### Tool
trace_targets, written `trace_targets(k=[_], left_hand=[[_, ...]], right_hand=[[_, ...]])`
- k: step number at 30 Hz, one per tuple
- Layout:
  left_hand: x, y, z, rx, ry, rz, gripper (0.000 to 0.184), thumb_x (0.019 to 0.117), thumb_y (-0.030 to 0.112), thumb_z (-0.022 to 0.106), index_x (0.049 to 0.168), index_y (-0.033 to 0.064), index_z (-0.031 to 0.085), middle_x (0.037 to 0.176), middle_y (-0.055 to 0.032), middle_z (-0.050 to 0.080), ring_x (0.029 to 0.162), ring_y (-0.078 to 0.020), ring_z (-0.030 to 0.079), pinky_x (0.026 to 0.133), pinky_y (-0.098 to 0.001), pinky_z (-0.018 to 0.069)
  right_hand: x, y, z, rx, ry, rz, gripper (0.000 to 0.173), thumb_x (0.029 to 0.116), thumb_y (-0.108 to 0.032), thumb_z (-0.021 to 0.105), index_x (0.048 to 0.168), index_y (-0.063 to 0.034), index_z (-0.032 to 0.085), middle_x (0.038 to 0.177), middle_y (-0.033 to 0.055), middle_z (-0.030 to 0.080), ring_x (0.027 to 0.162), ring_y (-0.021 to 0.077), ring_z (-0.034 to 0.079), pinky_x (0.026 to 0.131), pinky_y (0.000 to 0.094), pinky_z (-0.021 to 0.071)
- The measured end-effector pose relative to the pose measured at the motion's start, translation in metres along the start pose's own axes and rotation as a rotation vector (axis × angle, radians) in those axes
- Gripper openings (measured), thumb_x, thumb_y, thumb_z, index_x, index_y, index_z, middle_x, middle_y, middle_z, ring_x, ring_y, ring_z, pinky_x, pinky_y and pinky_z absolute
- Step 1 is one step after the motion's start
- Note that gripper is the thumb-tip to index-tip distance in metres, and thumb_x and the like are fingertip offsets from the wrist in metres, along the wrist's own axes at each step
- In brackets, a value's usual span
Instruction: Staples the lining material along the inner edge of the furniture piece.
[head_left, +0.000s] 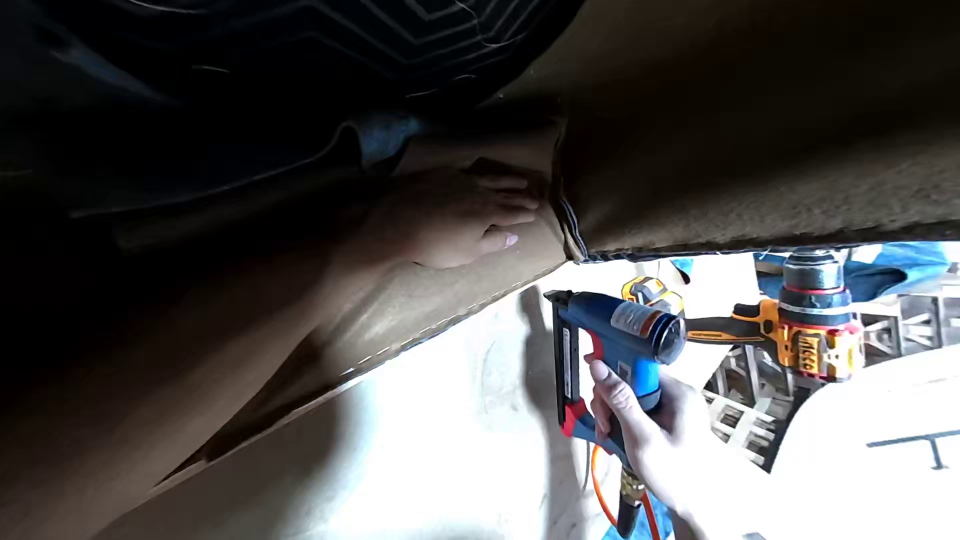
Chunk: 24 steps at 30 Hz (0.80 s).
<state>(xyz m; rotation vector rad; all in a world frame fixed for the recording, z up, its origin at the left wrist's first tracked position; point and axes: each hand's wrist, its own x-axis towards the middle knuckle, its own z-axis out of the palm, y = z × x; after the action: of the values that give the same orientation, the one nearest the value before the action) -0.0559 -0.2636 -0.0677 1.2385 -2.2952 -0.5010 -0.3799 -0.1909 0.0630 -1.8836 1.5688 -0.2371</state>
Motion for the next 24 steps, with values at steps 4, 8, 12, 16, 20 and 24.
trace_targets(k=[4, 8, 12, 16, 20, 24], left_hand=[[0.000, 0.001, 0.002, -0.010, 0.038, -0.027, 0.049, 0.1098, 0.041, 0.028, 0.148, 0.0313, 0.057, 0.159, 0.0153, 0.046, 0.152, -0.0097, 0.034, 0.121, -0.0430, 0.0343], [0.000, -0.001, 0.000, -0.015, 0.037, -0.021, 0.048, 0.1100, 0.044, 0.029, 0.147, 0.0326, 0.058, 0.158, 0.0163, 0.046, 0.152, -0.0093, 0.032, 0.123, -0.0415, 0.0319], [-0.002, 0.000, 0.000, -0.013, 0.039, -0.040, 0.048, 0.1098, 0.046, 0.029, 0.147, 0.0346, 0.057, 0.158, 0.0169, 0.046, 0.152, -0.0088, 0.033, 0.123, -0.0415, 0.0330], [-0.004, -0.002, 0.000, -0.007, 0.061, -0.008, 0.049, 0.1098, 0.046, 0.028, 0.148, 0.0338, 0.057, 0.158, 0.0162, 0.046, 0.151, -0.0090, 0.034, 0.122, -0.0411, 0.0347], [-0.003, -0.003, 0.001, -0.021, 0.060, -0.006, 0.051, 0.1099, 0.048, 0.027, 0.149, 0.0335, 0.055, 0.159, 0.0157, 0.045, 0.152, -0.0091, 0.033, 0.123, -0.0422, 0.0328], [-0.003, -0.005, 0.003, -0.008, 0.067, 0.005, 0.051, 0.1098, 0.048, 0.027, 0.150, 0.0341, 0.055, 0.159, 0.0156, 0.044, 0.153, -0.0100, 0.032, 0.124, -0.0437, 0.0315]], right_hand=[[0.029, 0.012, -0.016, -0.017, -0.041, -0.037, 0.045, 0.0985, -0.056, 0.060, 0.103, -0.0129, 0.072, 0.061, 0.0023, 0.065, 0.048, 0.0208, 0.065, 0.043, 0.0387, 0.0593], [0.047, 0.020, -0.027, -0.011, -0.017, -0.061, 0.044, 0.0972, -0.054, 0.062, 0.100, -0.0115, 0.072, 0.061, 0.0040, 0.066, 0.047, 0.0217, 0.065, 0.043, 0.0385, 0.0594], [0.055, 0.022, -0.028, -0.018, -0.032, -0.051, 0.043, 0.0973, -0.054, 0.062, 0.100, -0.0119, 0.072, 0.061, 0.0044, 0.066, 0.048, 0.0215, 0.065, 0.044, 0.0374, 0.0596], [0.058, 0.023, -0.026, -0.045, -0.039, -0.055, 0.043, 0.0975, -0.054, 0.061, 0.098, -0.0129, 0.072, 0.061, 0.0037, 0.066, 0.048, 0.0215, 0.066, 0.044, 0.0369, 0.0598], [0.060, 0.022, -0.026, -0.048, -0.045, -0.048, 0.042, 0.0976, -0.054, 0.061, 0.099, -0.0136, 0.073, 0.060, 0.0041, 0.066, 0.048, 0.0220, 0.066, 0.044, 0.0377, 0.0602], [0.064, 0.021, -0.026, -0.079, -0.064, -0.023, 0.040, 0.0979, -0.053, 0.060, 0.091, -0.0145, 0.070, 0.059, 0.0041, 0.065, 0.048, 0.0220, 0.066, 0.045, 0.0381, 0.0604]])
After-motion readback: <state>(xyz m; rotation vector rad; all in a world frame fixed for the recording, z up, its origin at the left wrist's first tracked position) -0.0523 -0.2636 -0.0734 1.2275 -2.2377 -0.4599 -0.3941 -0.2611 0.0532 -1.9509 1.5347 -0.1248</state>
